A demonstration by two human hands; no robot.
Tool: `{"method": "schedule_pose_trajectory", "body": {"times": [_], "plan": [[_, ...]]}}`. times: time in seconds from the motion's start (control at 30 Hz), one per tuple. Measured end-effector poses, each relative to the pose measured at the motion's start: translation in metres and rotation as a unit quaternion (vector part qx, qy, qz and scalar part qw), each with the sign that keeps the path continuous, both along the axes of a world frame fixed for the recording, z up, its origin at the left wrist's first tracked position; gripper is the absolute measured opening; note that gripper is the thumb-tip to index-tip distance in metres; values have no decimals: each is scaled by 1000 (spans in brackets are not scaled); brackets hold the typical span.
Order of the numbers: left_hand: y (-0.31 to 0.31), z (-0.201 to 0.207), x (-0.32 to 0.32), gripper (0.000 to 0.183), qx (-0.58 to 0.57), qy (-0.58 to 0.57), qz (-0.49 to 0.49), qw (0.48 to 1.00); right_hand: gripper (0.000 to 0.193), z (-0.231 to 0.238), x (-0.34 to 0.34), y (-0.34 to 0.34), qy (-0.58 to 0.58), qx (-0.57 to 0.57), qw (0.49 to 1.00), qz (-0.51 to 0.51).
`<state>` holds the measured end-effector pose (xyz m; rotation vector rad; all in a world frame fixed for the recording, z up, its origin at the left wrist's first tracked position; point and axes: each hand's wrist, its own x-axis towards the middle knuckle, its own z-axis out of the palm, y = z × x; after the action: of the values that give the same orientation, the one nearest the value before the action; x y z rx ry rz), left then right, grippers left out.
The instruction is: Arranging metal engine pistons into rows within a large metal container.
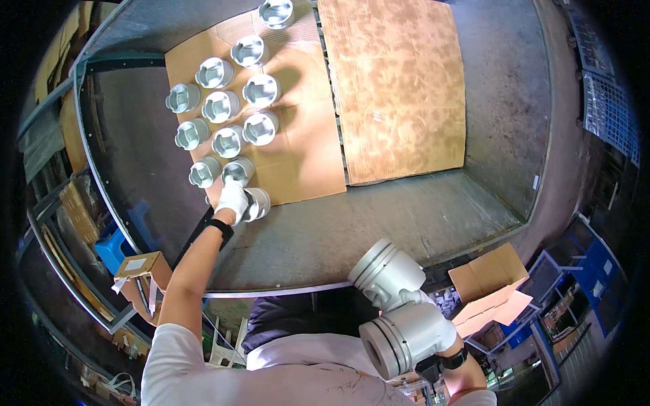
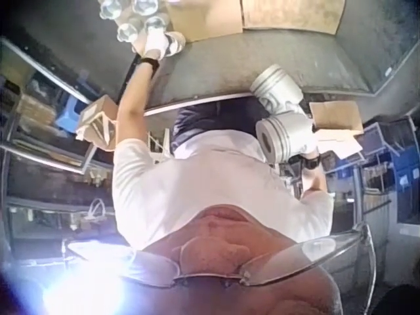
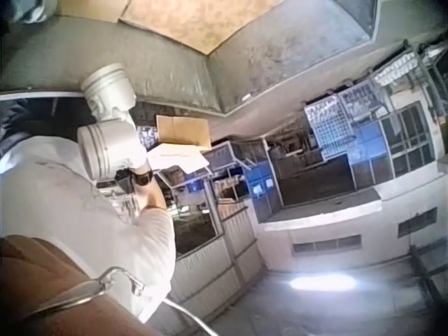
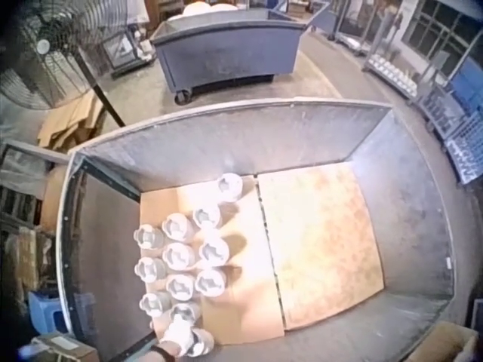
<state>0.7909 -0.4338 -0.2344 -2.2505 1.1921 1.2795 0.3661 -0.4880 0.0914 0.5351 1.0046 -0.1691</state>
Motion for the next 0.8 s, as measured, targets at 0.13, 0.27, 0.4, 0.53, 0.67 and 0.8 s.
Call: {"method": "schedule_pose_trajectory", "body": {"times": [0.13, 0.27, 0.4, 0.53, 0.67, 0.8], "plan": [[-19, -33, 16, 29, 38, 63, -158, 985, 38, 0, 0, 1, -28, -13, 998, -49], [-13, -63, 23, 30, 108, 20, -201, 973, 36, 4, -10, 5, -5, -110, 994, 11], [-19, -51, 12, 21, 75, 21, -210, 974, 36, 10, -27, 4, 69, -433, 733, 519], [-36, 11, -8, 22, 102, 63, -205, 971, 36, 31, -18, 6, 98, -233, 966, 48], [15, 83, 41, 37, -151, 281, -44, 947, 35, 37, -40, 14, 27, -353, 917, 182], [-18, 238, -30, 31, -302, 154, -353, 872, 39, 48, -66, 49, 48, -386, 915, 110]]}}
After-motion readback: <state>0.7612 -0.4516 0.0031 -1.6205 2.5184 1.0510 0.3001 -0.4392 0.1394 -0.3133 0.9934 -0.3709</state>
